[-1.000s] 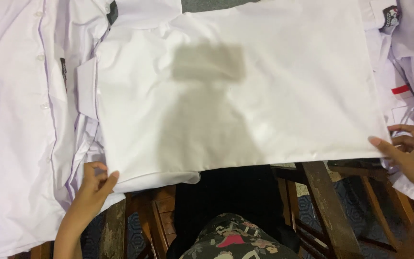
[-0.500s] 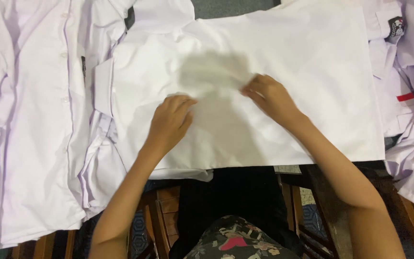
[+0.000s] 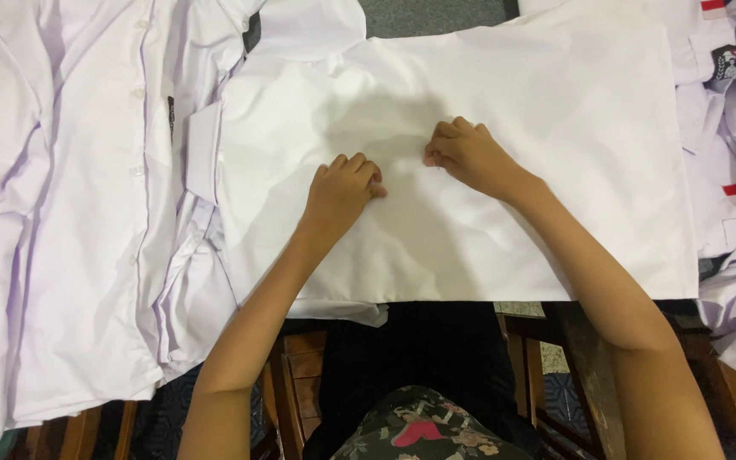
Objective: Folding a white collared shirt on a work table, smoothing out wrinkles and neatly folding the sleeves and body.
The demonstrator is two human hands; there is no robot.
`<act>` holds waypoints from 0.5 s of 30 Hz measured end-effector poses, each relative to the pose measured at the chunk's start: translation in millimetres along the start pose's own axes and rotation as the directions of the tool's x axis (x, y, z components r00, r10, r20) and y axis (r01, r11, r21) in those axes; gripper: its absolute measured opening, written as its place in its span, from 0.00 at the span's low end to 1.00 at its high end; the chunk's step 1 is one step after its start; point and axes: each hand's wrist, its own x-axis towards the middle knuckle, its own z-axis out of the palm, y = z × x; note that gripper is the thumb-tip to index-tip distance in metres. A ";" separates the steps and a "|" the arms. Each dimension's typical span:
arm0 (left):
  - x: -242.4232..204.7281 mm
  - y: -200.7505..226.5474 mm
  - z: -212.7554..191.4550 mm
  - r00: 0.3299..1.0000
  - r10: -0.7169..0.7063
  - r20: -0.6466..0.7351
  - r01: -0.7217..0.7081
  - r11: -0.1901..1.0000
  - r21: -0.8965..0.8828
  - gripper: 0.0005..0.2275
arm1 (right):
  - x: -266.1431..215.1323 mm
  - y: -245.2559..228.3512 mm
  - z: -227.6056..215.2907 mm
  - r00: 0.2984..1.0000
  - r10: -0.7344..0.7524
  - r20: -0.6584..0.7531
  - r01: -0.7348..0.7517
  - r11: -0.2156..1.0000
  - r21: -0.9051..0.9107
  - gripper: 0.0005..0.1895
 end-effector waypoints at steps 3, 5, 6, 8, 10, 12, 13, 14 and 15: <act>0.2 -3.1 14.1 0.999 0.003 -0.039 -0.002 0.999 0.032 0.06 | -17.4 -16.5 -44.0 0.999 0.030 0.039 -0.038 0.971 0.234 0.08; -0.6 -2.6 17.9 0.999 0.010 -0.047 -0.008 0.999 0.033 0.07 | -27.2 -21.3 -57.7 0.996 0.065 0.064 -0.083 0.938 0.337 0.08; -1.0 -1.0 16.7 0.999 0.018 -0.043 -0.015 0.998 0.058 0.07 | -29.9 -19.7 -56.6 0.995 0.072 0.064 -0.089 0.941 0.327 0.07; -3.4 2.1 18.9 0.999 0.032 -0.040 -0.029 0.996 0.081 0.08 | -32.7 -13.2 -46.9 0.994 0.086 0.061 -0.101 0.944 0.313 0.06; -10.6 0.9 23.6 0.988 0.153 -0.003 -0.153 0.987 -0.046 0.03 | -29.2 -5.6 -27.4 0.997 0.082 0.013 -0.083 0.974 0.211 0.09; -34.0 47.4 -54.2 0.953 0.246 0.177 -0.163 0.909 -0.384 0.07 | -27.4 -6.8 -20.2 0.996 0.093 0.011 -0.093 0.977 0.191 0.08; -46.4 70.5 -92.8 0.871 0.385 0.306 -0.086 0.731 -0.676 0.11 | -26.4 -7.9 -16.0 0.994 0.105 0.011 -0.105 0.980 0.171 0.07; -55.1 77.5 -107.6 0.871 0.383 0.307 -0.084 0.733 -0.675 0.11 | -25.3 -9.2 -16.0 0.995 0.103 0.011 -0.104 0.979 0.173 0.07; -64.6 84.9 -122.2 0.780 0.509 0.363 -0.038 0.619 -0.785 0.10 | -24.8 -11.0 -15.4 0.994 0.108 0.001 -0.107 0.987 0.118 0.07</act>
